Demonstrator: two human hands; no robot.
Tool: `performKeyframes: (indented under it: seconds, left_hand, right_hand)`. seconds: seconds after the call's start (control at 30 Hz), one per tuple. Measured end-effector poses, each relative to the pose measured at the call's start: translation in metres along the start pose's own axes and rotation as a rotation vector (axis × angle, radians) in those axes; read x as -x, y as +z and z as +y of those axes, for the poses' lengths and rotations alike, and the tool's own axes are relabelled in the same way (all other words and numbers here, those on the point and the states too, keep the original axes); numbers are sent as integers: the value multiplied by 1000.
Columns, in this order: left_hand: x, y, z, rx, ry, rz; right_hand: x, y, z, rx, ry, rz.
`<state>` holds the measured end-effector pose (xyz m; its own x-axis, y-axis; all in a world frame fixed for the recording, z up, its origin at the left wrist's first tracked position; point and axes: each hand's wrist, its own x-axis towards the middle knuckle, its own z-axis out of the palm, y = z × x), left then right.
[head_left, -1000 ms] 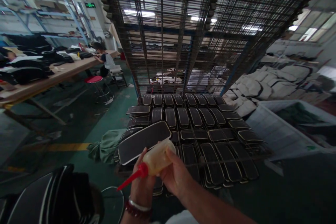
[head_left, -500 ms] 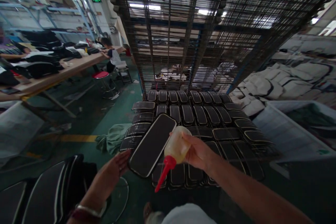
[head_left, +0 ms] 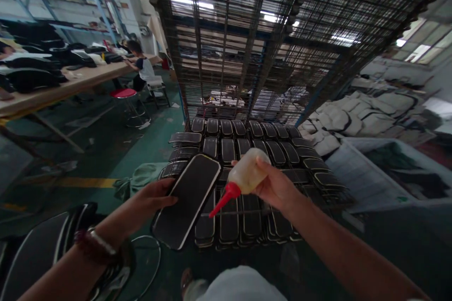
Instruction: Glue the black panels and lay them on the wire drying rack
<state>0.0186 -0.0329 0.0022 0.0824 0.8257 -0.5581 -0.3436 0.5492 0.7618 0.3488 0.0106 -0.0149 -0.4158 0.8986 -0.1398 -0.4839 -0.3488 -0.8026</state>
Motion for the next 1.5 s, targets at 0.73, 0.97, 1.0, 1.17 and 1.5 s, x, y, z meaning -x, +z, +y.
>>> performKeyframes:
  seconds: [0.73, 0.97, 1.0, 1.17, 1.5]
  left_hand:
    - [16, -18, -8, -40, -209, 22]
    - [12, -22, -17, -34, -100, -12]
    - [12, -22, -19, -52, -89, -16]
    - [9, -20, -22, -179, -6, -165]
    - [13, 4, -23, -176, 12, -136]
  right_hand:
    - [-3, 27, -88, 615, -585, -5]
    - [-2, 15, -76, 458, -509, 139]
    - [-4, 14, -74, 441, -510, 169]
    - [-7, 9, -68, 408, -509, 258]
    - [2, 9, -50, 387, -468, 297]
